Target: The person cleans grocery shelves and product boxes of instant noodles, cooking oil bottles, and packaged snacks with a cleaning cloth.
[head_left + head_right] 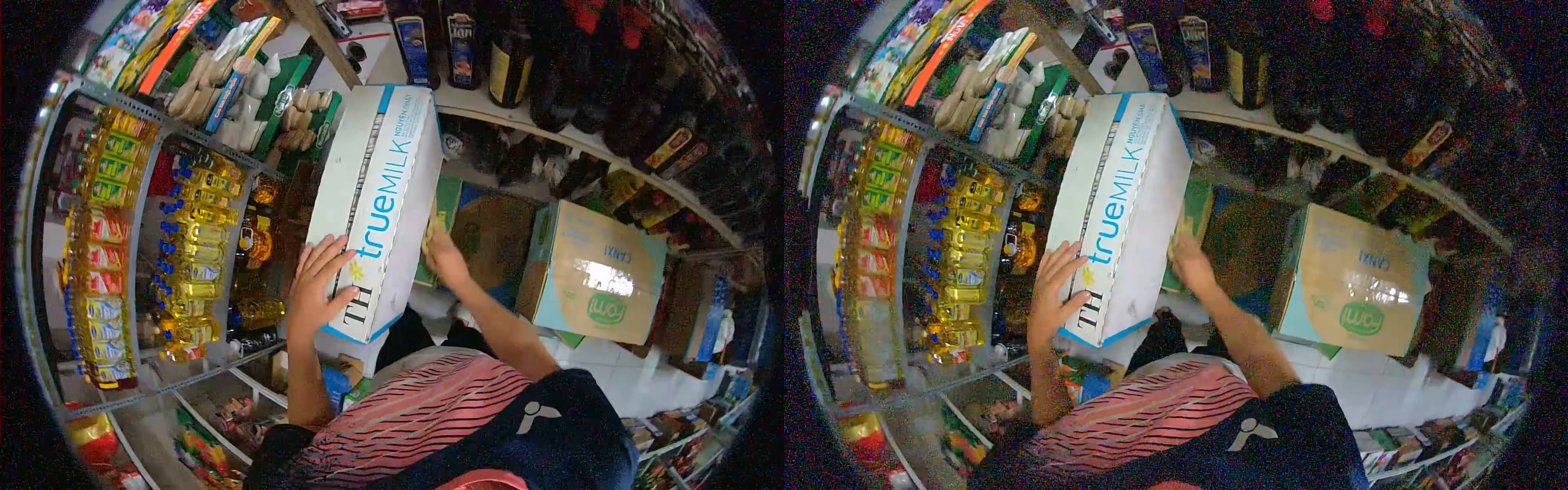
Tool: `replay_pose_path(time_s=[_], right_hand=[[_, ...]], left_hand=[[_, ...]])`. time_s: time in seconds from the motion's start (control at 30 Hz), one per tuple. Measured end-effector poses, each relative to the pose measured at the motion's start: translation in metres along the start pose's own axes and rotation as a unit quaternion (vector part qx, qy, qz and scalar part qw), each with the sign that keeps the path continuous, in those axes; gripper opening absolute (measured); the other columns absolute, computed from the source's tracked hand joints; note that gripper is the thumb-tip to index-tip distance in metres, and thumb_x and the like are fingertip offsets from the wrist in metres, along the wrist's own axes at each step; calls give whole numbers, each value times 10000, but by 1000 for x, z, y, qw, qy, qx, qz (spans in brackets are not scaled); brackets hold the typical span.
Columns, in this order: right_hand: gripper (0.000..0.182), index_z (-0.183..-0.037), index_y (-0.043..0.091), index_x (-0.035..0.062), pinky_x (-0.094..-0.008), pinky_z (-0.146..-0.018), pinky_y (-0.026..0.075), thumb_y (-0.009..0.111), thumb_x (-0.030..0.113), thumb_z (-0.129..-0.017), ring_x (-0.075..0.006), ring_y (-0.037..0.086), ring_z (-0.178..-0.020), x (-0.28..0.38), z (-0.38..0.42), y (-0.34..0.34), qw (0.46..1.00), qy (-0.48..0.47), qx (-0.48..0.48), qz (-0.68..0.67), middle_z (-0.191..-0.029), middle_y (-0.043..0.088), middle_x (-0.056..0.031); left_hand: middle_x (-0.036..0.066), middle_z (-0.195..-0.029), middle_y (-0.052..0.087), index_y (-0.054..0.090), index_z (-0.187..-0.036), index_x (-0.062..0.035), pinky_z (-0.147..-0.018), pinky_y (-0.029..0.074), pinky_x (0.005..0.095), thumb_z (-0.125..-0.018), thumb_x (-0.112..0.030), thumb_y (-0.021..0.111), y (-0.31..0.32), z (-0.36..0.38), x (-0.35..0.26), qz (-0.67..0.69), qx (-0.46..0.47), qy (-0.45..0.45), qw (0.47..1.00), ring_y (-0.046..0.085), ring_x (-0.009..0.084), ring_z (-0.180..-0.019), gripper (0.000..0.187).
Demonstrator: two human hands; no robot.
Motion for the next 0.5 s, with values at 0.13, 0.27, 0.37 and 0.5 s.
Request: replay_pose_path(time_s=[0.13, 0.27, 0.37, 0.5], right_hand=[[297, -942, 558, 20, -355, -898, 388, 575, 29, -645, -337, 440, -1084, 33, 53, 14, 989, -7, 118, -92, -1134, 477, -187], [256, -911, 598, 38, -339, -856, 417, 604, 25, -656, -308, 484, -1050, 64, 59, -35, 982, 31, 46, -180, -1067, 532, -172], [224, -877, 579, 12, -288, -727, 433, 597, -10, -655, -214, 531, -873, 95, 17, -100, 972, 85, -107, -193, -952, 554, -129], [176, -848, 525, -8, -248, -655, 383, 577, 30, -685, -149, 465, -769, 168, -37, -175, 923, 95, -309, -210, -867, 458, -75]], left_hand=[[57, -1256, 420, 515, -1122, -113, -1008, 184, 425, -701, -280, 600, -2, 4, 2, 9, -9, 8, 1000, 326, 246, -1200, 461], [73, -1295, 373, 491, -1145, -114, -1015, 161, 439, -675, -255, 617, -3, 7, 3, 21, -2, 27, 999, 287, 258, -1226, 506], [65, -1301, 363, 466, -1171, -119, -1017, 158, 438, -681, -277, 628, -7, 9, 5, 39, -11, 37, 998, 280, 251, -1229, 539], [121, -1326, 289, 338, -1262, -112, -1011, 164, 433, -661, -324, 670, -18, 18, 7, 154, -57, 63, 984, 240, 285, -1241, 718]])
Point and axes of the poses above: each hand's wrist, its own z-axis away from the middle knuckle, its own y-axis out of the palm, x = y × z, the point moved 8 cm from there along -z, towards the middle knuckle
